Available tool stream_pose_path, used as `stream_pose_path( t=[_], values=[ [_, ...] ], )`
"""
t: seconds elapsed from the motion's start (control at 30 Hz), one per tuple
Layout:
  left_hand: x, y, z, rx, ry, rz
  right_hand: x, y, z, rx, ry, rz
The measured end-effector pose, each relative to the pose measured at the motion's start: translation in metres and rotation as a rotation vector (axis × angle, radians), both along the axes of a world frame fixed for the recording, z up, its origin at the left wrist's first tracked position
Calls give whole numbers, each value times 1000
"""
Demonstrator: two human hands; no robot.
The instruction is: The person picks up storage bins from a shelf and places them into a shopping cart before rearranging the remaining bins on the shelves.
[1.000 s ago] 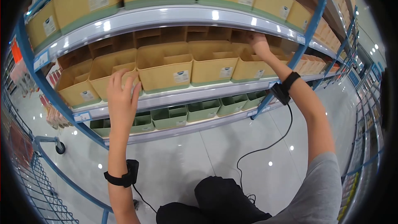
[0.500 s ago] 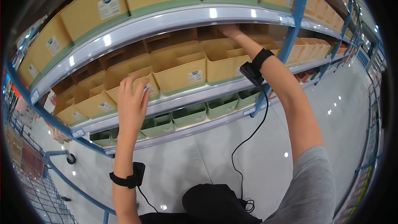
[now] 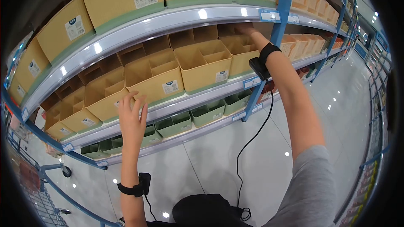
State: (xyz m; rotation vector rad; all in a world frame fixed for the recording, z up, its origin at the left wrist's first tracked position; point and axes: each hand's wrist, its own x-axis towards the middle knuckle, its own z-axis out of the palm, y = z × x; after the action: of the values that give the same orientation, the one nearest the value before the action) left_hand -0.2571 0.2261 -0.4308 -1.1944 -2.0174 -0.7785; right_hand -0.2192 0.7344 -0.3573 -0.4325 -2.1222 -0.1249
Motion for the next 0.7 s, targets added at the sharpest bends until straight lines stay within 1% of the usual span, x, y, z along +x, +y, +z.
stream_pose_path(
  t=[0.1,0.2,0.43,0.53,0.57,0.7],
  values=[
    [1,-7,-9,21,36,10,-2,-3,-9,-49,18,-19],
    [-1,-13,-18,25,-13,21,-3,-4,-18,-71,35,-27],
    [1,-7,-21,11,-26,3,-5,-5,-22,-82,59,-43],
    [6,-6,-16,23,-36,6,-3,-7,-27,-89,58,-53],
    [5,-6,-14,42,-20,-24,-4,-7,-26,-89,65,-56],
    [12,-14,8,86,27,-24,-2,-15,-27,-122,68,-66]
  ],
)
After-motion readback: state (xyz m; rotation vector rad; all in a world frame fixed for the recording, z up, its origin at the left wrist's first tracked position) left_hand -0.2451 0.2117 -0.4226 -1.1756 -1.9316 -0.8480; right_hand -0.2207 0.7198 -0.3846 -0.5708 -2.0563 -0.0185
